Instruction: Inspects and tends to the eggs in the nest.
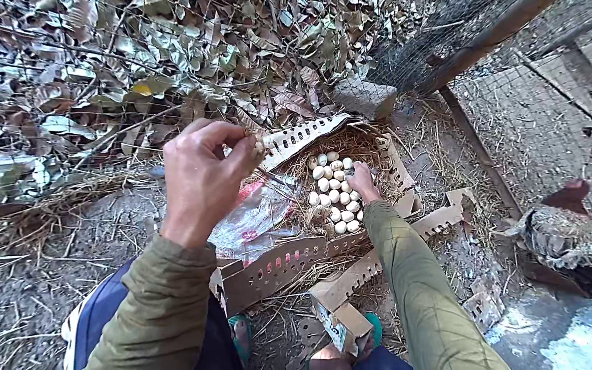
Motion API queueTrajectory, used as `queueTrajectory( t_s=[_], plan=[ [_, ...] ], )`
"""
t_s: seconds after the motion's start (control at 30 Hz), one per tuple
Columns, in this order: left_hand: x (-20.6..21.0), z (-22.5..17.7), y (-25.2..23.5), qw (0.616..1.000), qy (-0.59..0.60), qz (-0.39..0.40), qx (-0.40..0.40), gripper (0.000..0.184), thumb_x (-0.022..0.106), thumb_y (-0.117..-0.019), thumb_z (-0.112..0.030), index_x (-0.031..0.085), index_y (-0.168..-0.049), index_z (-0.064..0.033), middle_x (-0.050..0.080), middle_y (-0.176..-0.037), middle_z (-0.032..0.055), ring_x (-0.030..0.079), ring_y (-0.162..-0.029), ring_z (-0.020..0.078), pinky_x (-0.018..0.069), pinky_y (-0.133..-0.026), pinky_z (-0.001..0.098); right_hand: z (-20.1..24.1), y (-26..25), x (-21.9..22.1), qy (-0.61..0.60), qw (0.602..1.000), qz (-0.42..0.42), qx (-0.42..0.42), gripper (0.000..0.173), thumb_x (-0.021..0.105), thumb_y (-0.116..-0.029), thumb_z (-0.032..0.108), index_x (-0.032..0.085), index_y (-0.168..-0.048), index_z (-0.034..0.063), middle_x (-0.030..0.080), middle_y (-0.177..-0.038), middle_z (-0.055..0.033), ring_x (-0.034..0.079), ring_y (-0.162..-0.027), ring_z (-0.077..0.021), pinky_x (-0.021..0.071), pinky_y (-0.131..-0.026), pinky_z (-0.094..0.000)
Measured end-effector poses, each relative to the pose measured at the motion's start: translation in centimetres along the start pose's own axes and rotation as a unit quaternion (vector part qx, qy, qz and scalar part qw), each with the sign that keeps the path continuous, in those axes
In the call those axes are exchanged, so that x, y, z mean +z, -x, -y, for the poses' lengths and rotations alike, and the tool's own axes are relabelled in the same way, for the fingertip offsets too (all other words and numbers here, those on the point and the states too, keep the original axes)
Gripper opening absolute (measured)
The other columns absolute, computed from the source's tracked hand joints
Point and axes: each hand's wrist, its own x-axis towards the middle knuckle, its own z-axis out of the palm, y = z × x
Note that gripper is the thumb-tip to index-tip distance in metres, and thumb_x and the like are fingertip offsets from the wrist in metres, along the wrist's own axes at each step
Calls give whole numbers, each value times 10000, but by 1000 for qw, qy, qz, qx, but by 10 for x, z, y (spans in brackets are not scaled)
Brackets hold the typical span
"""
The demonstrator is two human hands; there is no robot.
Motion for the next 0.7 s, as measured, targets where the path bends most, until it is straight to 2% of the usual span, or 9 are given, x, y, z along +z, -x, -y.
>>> queueTrajectory(
  t_s=[0.1, 0.2, 0.23, 0.33, 0.4, 0.47, 0.57, 0.7],
  plan=[
    [-1, 1, 0, 1000, 0, 0, -5, 211, 658, -982, -303, 753, -1028, -121, 670, -980, 30, 586, -768, 74, 479, -701, 274, 0, 12, -12, -42, 999, -20, 18, 426, 697, -924, 141, 615, -1325, 21, 584, -1346, -283, 549, -1277, -467, 451, -1034, -654],
    [-3, 4, -1, 1000, -6, 4, -8, 218, 652, -988, -318, 753, -1034, -131, 667, -969, 24, 582, -766, 78, 475, -706, 285, -1, 47, -30, -134, 990, -48, 6, 374, 692, -931, 145, 621, -1292, 79, 653, -1204, -274, 622, -1107, -498, 488, -873, -715],
    [-3, 5, -1, 1000, -7, 4, -6, 225, 649, -989, -320, 753, -1033, -126, 667, -965, 31, 581, -772, 89, 470, -713, 296, -1, 53, -34, -159, 987, -38, 5, 374, 684, -939, 154, 618, -1303, 98, 659, -1192, -261, 633, -1076, -484, 495, -847, -706],
    [-4, 7, -2, 1000, -12, 7, -8, 231, 641, -994, -325, 752, -1033, -127, 673, -966, 36, 597, -784, 92, 484, -723, 298, 2, 70, -41, -250, 968, 23, -5, 391, 714, -954, 150, 608, -1329, 125, 670, -1209, -207, 659, -1014, -383, 540, -823, -584],
    [-3, 7, -4, 1000, -10, 9, -9, 228, 637, -995, -319, 753, -1035, -126, 672, -971, 41, 598, -788, 100, 480, -725, 312, 11, 75, -38, -299, 952, 60, -27, 430, 742, -922, 73, 601, -1326, 112, 673, -1200, -183, 663, -981, -318, 557, -827, -500],
    [-1, 5, -5, 1000, -9, 10, -12, 222, 642, -995, -312, 755, -1039, -126, 673, -979, 47, 602, -790, 104, 485, -726, 313, 23, 81, -32, -321, 942, 86, -38, 422, 759, -898, 55, 617, -1292, 113, 684, -1162, -148, 660, -930, -260, 556, -792, -442],
    [1, 2, -5, 1000, -2, 11, -13, 209, 658, -987, -298, 757, -1036, -121, 659, -961, 45, 577, -775, 100, 465, -706, 296, 41, 92, -23, -333, 936, 112, -36, 375, 770, -905, 99, 639, -1255, 122, 693, -1119, -127, 655, -887, -234, 548, -747, -420],
    [0, 2, -5, 1000, -1, 7, -9, 212, 655, -989, -308, 757, -1027, -126, 658, -952, 27, 572, -760, 82, 460, -696, 284, 59, 90, 1, -357, 924, 135, -11, 375, 751, -930, 158, 630, -1284, 132, 687, -1095, -124, 624, -809, -205, 521, -677, -384]
  ],
)
